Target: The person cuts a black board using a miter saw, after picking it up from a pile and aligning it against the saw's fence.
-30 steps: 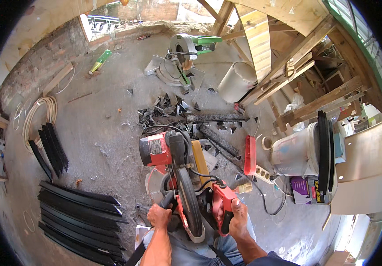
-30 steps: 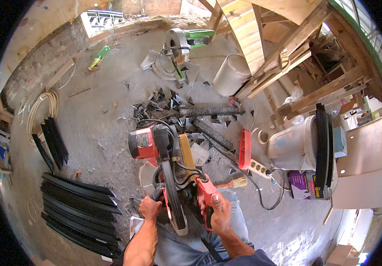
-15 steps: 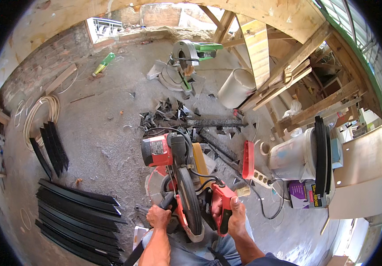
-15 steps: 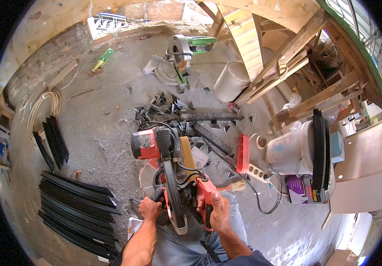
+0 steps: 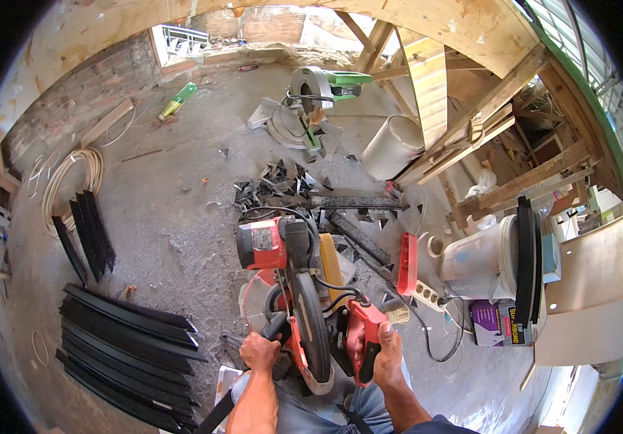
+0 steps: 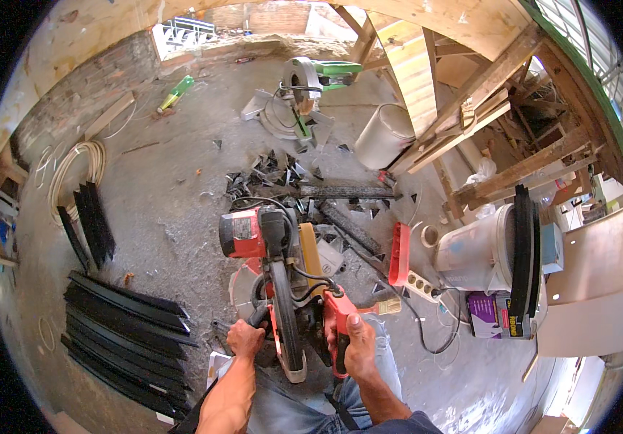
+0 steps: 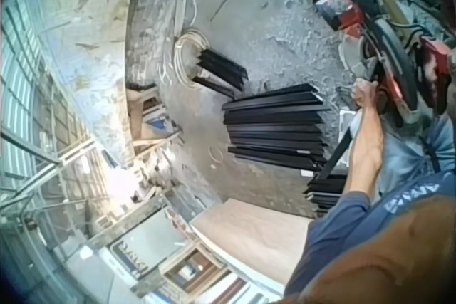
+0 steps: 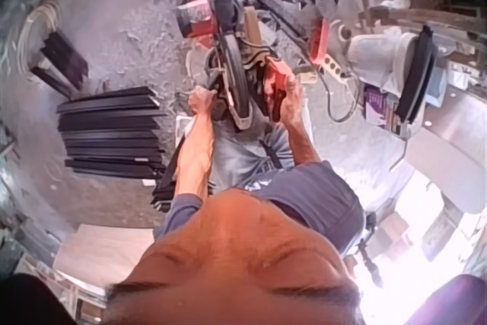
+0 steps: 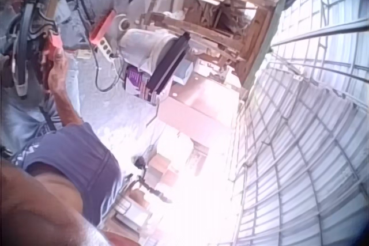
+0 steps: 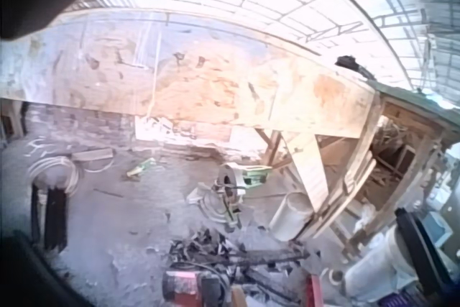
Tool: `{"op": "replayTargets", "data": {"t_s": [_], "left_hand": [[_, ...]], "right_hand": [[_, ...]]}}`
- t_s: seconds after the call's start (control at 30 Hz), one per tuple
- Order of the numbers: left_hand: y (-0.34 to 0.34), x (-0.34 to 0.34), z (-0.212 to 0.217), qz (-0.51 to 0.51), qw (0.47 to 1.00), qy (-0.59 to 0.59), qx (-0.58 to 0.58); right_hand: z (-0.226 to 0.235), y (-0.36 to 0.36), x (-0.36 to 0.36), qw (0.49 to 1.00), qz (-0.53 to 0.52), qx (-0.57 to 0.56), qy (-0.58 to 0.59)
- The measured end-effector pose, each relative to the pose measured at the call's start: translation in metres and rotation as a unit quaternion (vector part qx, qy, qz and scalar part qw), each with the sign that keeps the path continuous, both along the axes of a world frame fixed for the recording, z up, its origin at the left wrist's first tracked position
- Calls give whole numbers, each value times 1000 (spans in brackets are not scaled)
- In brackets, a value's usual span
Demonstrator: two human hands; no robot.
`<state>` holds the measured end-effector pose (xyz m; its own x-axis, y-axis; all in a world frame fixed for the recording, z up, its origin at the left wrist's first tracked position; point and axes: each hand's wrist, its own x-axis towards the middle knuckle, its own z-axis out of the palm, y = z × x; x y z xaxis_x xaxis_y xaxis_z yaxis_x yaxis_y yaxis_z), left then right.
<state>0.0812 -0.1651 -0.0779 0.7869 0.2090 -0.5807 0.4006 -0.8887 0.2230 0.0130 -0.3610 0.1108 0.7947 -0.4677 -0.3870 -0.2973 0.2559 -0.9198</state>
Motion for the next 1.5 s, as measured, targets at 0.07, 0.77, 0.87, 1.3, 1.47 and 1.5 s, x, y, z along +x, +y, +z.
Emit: {"op": "replayTargets", "data": {"t_s": [0.07, 0.77, 0.87, 1.3, 1.47, 1.5], "left_hand": [[1, 0, -2, 1, 1000, 3, 0], [-9, 1, -9, -8, 1000, 2, -14], [5, -4, -10, 5, 1000, -10, -10], [-1, 1, -4, -10, 1000, 19, 6], [-1, -1, -8, -14, 1000, 8, 7], [-1, 0, -8, -17, 1000, 8, 4]], "right_hand": [[-2, 0, -1, 1000, -4, -4, 6], [-8, -7, -9, 999, -9, -45, 11], [-9, 0, -9, 999, -5, -30, 25], [-13, -1, -15, 999, -12, -46, 9], [-15, 0, -17, 998, -10, -62, 28], [-16, 0, -18, 998, -11, -63, 27]]}}
